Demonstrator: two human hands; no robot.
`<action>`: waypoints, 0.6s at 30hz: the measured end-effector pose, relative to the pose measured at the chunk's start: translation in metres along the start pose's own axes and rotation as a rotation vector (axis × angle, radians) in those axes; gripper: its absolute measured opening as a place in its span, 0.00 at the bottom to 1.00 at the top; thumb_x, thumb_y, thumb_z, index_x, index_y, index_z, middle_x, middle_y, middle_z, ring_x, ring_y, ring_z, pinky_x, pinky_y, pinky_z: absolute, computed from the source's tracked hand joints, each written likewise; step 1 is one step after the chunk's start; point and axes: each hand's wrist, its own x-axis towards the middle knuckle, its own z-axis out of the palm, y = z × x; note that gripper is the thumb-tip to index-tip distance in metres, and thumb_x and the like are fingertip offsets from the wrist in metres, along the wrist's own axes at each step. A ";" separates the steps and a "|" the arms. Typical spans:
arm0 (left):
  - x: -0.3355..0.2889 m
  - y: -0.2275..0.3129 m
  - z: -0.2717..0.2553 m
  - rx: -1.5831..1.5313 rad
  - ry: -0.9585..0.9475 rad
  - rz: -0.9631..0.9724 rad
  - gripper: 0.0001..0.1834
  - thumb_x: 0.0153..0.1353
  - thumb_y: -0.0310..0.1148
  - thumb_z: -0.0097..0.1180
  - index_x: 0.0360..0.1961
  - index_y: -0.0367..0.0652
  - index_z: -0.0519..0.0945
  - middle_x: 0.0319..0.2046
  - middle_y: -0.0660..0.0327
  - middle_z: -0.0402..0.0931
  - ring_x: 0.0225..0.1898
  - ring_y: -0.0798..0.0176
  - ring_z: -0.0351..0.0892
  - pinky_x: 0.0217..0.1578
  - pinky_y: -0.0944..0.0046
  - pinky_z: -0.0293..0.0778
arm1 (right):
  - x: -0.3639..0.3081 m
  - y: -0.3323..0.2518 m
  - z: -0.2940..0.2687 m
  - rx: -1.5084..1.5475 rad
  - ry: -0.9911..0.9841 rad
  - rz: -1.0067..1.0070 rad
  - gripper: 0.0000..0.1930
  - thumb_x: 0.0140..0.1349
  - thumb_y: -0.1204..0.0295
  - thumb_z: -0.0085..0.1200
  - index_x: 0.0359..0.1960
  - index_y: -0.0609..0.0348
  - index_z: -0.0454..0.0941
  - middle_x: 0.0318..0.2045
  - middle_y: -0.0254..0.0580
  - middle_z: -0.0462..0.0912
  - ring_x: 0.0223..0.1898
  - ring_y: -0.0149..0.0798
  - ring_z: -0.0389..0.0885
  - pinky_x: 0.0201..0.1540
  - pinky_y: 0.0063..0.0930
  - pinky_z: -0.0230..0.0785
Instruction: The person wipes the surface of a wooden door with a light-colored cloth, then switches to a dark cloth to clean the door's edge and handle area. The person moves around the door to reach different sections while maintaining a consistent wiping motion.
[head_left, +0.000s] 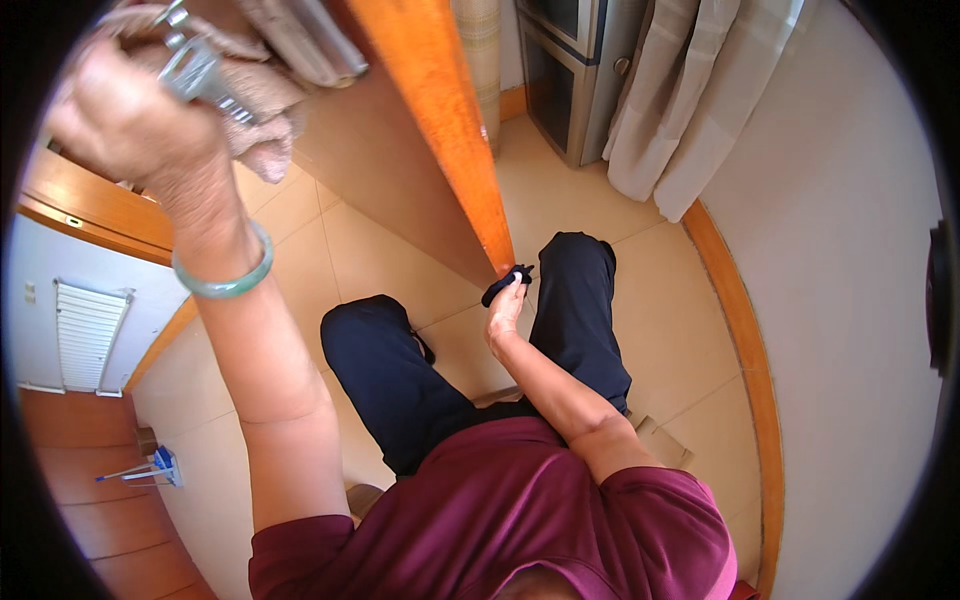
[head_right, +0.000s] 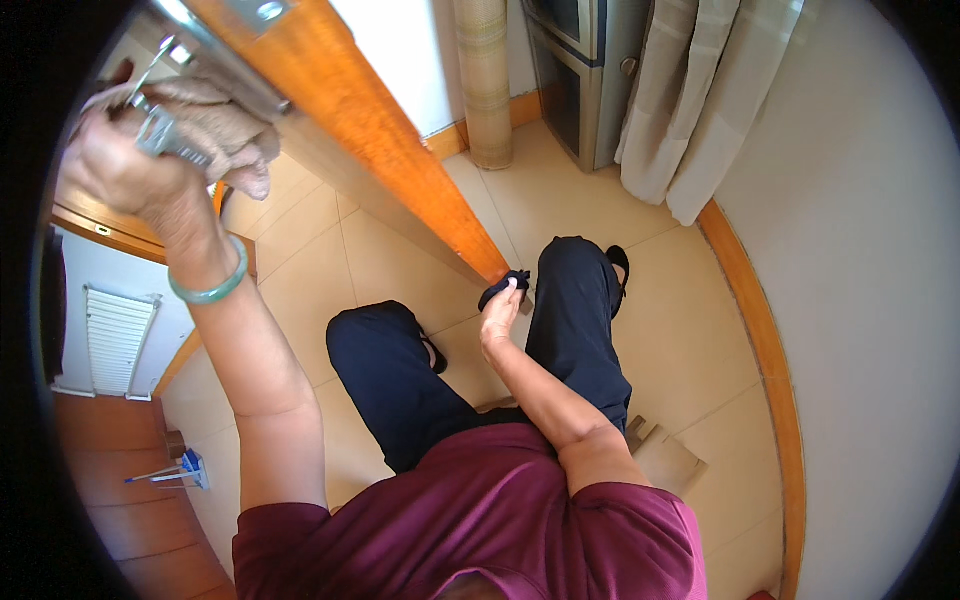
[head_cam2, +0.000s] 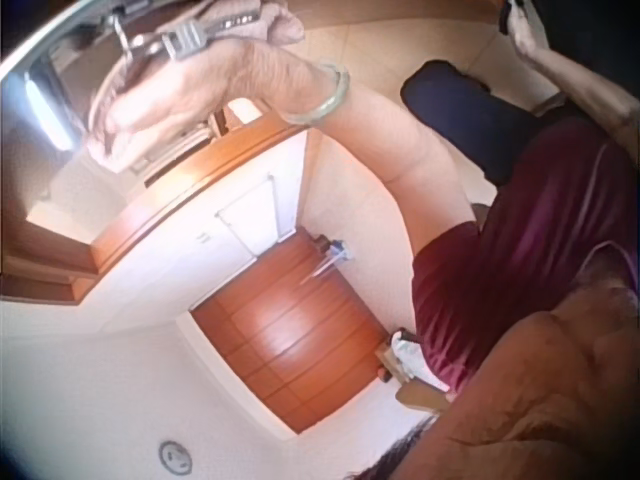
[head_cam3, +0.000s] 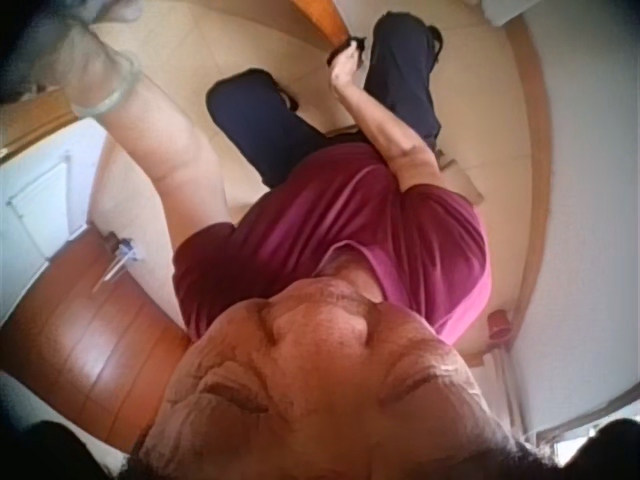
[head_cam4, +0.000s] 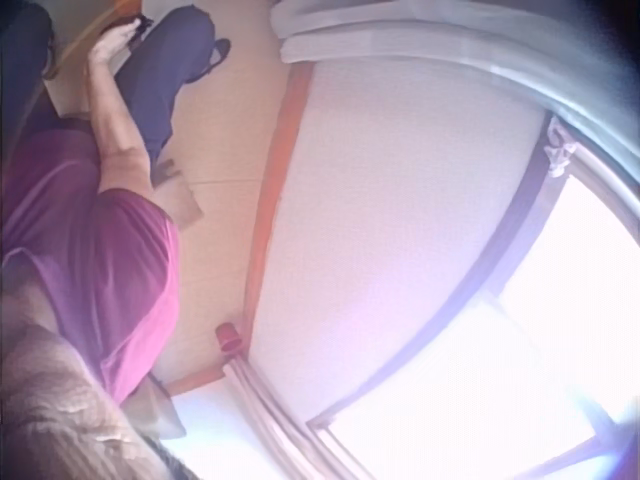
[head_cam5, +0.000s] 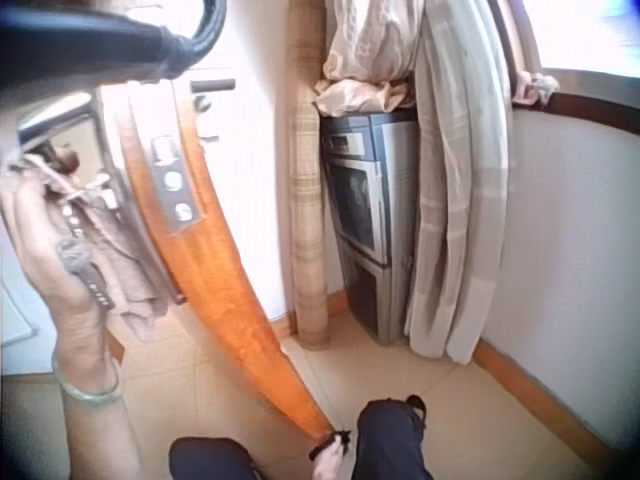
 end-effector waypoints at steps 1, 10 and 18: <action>0.006 0.009 0.002 -0.132 0.045 -0.128 0.11 0.59 0.33 0.51 0.30 0.35 0.79 0.27 0.55 0.76 0.36 0.62 0.74 0.37 0.61 0.72 | -0.003 -0.006 0.004 -0.008 0.014 -0.072 0.34 0.70 0.50 0.30 0.64 0.70 0.55 0.66 0.59 0.56 0.68 0.50 0.54 0.68 0.33 0.45; 0.024 0.068 0.017 -0.920 0.131 -0.660 0.07 0.65 0.28 0.42 0.40 0.37 0.70 0.30 0.60 0.70 0.31 0.67 0.70 0.35 0.70 0.67 | -0.068 -0.160 0.022 0.095 -0.053 -0.780 0.26 0.72 0.62 0.34 0.64 0.71 0.54 0.66 0.60 0.54 0.68 0.54 0.52 0.69 0.36 0.42; 0.023 0.068 0.020 -1.132 0.178 -0.705 0.04 0.68 0.25 0.39 0.40 0.39 0.68 0.27 0.62 0.68 0.28 0.72 0.68 0.32 0.74 0.66 | -0.110 -0.289 0.022 0.144 -0.266 -1.149 0.20 0.71 0.71 0.37 0.60 0.71 0.60 0.58 0.55 0.66 0.59 0.48 0.65 0.62 0.31 0.54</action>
